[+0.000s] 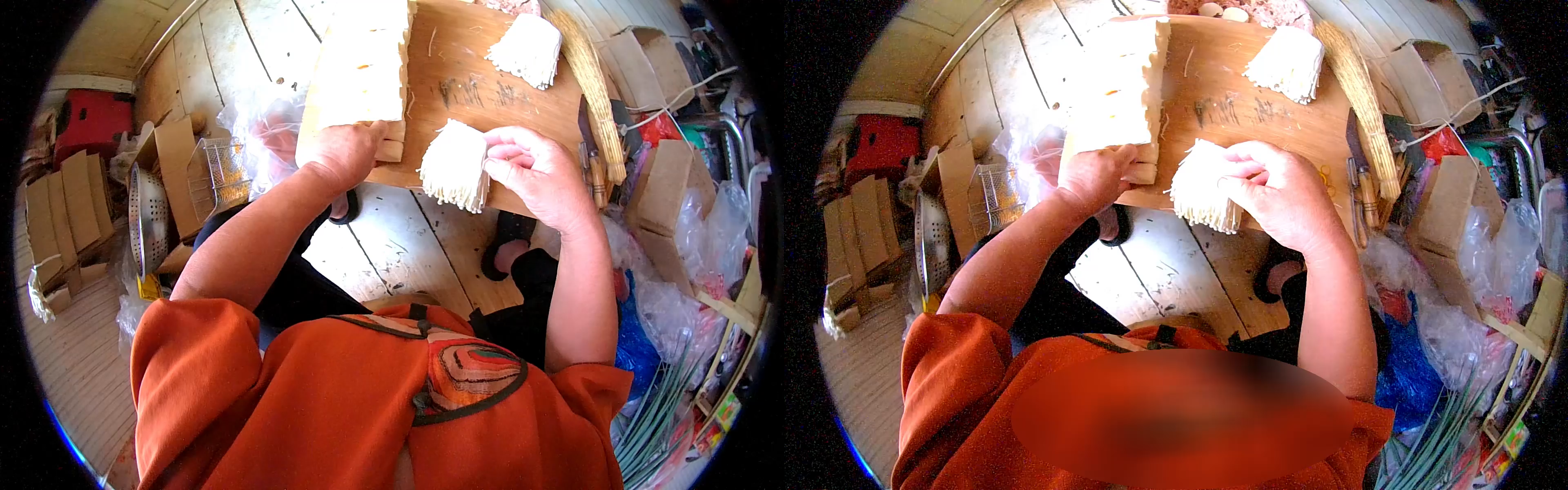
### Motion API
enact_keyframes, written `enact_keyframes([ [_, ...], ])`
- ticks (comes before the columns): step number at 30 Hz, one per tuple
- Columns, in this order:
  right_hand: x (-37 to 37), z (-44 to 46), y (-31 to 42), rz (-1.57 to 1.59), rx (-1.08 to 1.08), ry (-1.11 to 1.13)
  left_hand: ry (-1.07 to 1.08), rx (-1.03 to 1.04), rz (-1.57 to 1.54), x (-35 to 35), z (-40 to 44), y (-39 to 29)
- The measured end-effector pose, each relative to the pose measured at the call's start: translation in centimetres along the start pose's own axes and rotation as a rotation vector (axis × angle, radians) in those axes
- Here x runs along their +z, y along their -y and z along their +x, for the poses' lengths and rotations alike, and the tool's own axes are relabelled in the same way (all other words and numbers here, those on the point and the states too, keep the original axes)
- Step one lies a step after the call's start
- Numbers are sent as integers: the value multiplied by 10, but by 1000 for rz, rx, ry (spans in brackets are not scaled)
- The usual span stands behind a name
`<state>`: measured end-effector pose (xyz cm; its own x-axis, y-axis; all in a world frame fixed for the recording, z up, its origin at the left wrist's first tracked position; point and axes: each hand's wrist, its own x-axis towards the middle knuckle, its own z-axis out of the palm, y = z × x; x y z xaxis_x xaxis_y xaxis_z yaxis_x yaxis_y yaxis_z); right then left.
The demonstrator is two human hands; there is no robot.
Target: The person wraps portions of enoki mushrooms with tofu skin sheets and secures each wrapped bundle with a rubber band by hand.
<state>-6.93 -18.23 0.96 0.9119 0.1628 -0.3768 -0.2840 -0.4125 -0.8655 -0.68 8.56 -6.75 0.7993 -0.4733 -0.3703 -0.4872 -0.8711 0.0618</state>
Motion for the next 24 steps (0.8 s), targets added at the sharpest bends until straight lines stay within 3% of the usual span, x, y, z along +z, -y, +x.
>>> enact_keyframes([
  [4, -2, -2, -4, -22, 33, -5, -52, 2, -5, -5, -1, -8],
  [7, -4, -2, -8, -194, 87, -104, 53, -34, 41, -30, -7, -27],
  [11, 4, 11, -42, -272, 136, -187, 71, 20, -273, -55, -5, -45],
  [13, 12, 15, -41, -362, 223, -106, 76, 79, -404, -52, -2, -50],
  [15, 18, 12, -32, -422, 267, -77, -143, 250, -473, -39, 0, -56],
  [17, 23, 12, -28, -483, 330, -61, -154, 232, -485, -35, 4, -63],
  [19, 24, 10, -20, -531, 335, -99, 26, 116, -444, -41, 6, -69],
  [24, 26, 8, -14, -611, 381, -122, 2, 174, -488, -28, 11, -69],
])
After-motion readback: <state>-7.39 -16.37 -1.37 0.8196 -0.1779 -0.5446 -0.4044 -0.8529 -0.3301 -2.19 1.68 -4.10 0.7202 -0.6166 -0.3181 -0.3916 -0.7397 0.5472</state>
